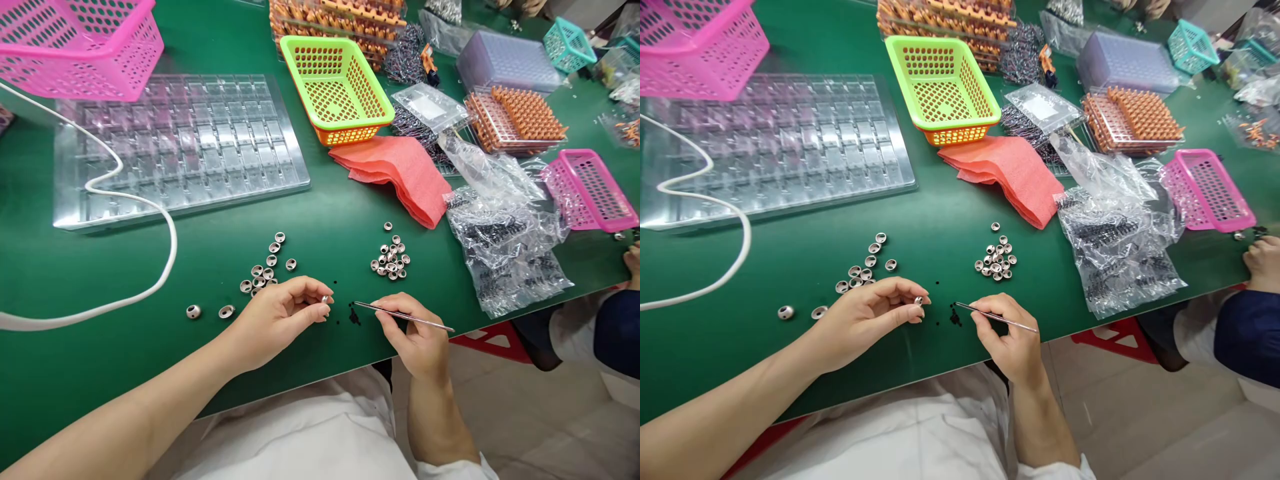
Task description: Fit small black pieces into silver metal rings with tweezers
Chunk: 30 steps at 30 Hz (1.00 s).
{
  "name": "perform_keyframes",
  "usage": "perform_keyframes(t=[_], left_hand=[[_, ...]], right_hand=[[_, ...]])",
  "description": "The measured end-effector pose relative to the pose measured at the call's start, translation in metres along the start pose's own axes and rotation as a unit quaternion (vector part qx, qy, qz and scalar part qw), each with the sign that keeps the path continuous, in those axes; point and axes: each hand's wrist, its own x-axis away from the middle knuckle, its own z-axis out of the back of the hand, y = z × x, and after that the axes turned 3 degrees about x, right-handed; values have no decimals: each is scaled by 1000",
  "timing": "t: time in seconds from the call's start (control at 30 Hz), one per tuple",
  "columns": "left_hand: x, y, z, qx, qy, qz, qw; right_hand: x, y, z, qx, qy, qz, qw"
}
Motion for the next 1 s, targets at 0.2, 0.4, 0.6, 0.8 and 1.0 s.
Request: perform_keyframes(t=[0.2, 0.4, 0.6, 0.8, 1.0], left_hand=[[0, -3, 1, 12, 10, 2, 1000], [0, -2, 1, 16, 10, -3, 1000], [1, -2, -1, -16, 14, 0, 1000], [2, -5, -2, -123, 32, -73, 989], [2, -7, -3, -176, 44, -154, 971]], right_hand=[[-1, 0, -1, 16, -6, 0, 1000], [1, 0, -4, -14, 22, 9, 1000], [6, -17, -12, -43, 82, 45, 995], [3, -31, -20, -32, 58, 102, 993], [-2, -29, -19, -4, 16, 145, 989]])
